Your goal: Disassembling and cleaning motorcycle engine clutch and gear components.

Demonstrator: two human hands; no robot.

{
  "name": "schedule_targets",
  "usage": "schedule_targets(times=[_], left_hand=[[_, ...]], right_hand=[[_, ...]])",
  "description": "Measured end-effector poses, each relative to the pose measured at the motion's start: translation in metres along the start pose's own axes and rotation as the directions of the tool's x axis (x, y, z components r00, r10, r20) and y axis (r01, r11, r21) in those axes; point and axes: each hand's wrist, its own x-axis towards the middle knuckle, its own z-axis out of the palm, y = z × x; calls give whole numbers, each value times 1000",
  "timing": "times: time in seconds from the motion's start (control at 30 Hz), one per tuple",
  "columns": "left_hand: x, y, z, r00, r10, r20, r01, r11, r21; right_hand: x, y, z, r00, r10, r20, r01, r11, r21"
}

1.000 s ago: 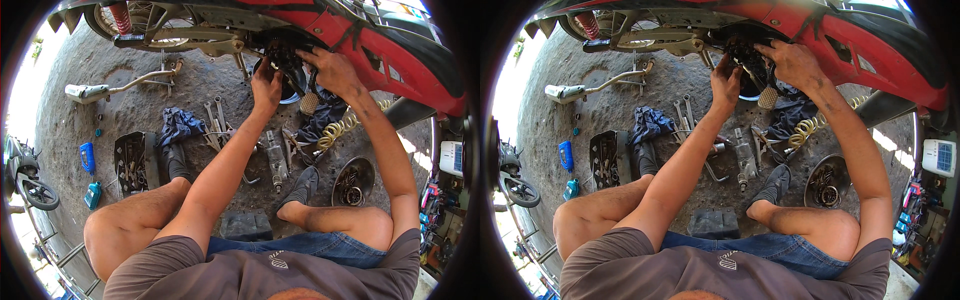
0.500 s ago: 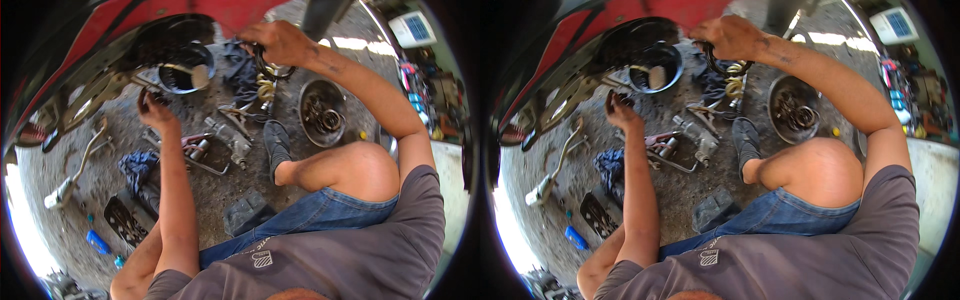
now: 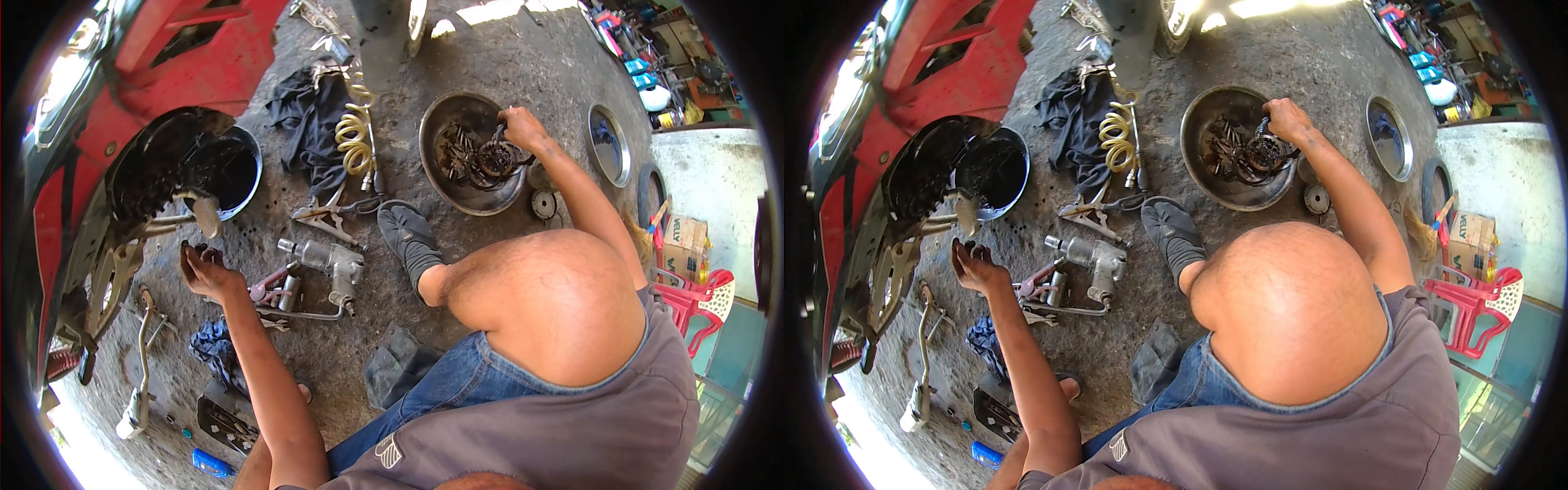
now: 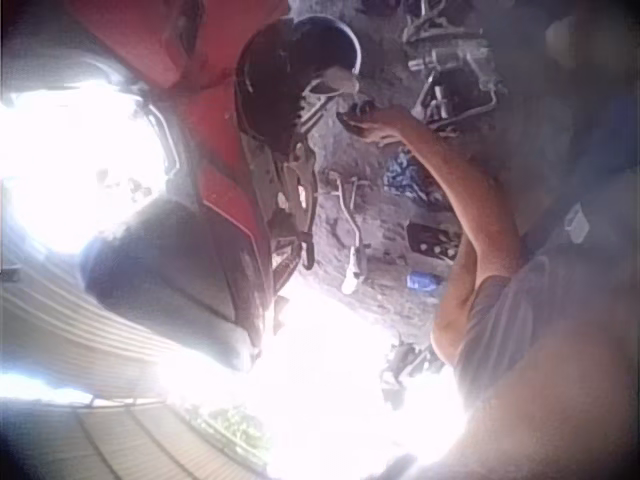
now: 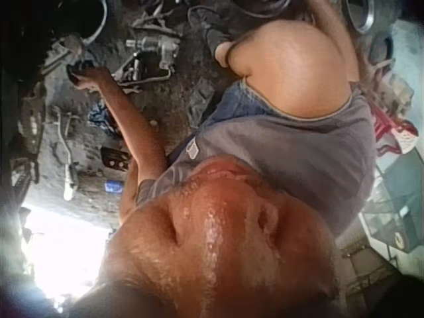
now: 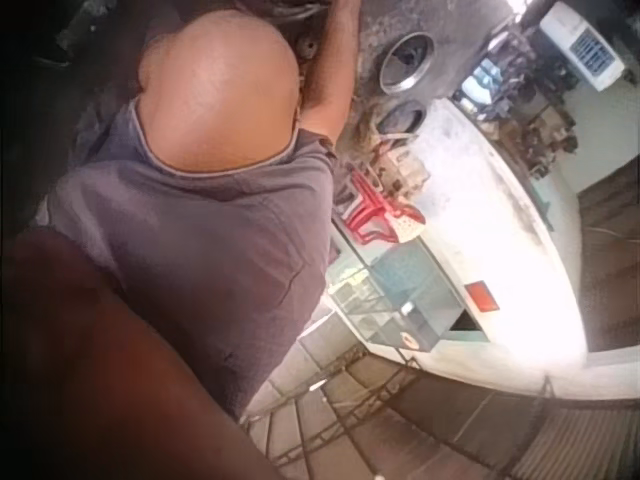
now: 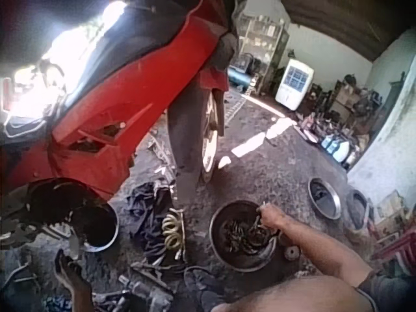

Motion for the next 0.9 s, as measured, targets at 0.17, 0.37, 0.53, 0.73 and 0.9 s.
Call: schedule_targets(times=[0.17,0.37,0.53,0.73,0.9], left_hand=[[-6,-11,21,999,-36,-25,37,997,63],[-16,-11,44,1000,4,13,-5,998,68],[-18,-12,52,998,-36,44,34,999,37],[-18,-14,51,995,-78,54,75,996,57],[-11,-14,46,996,-70,63,66,996,66]], right_hand=[[18,28,16,998,9,60,-8,1000,-19],[22,18,-20,998,4,70,3,995,-105],[-5,15,-22,996,91,4,-89,983,-158],[-22,56,-23,991,-10,-130,-2,996,-94],[-39,93,-44,995,67,-80,-85,961,-262]])
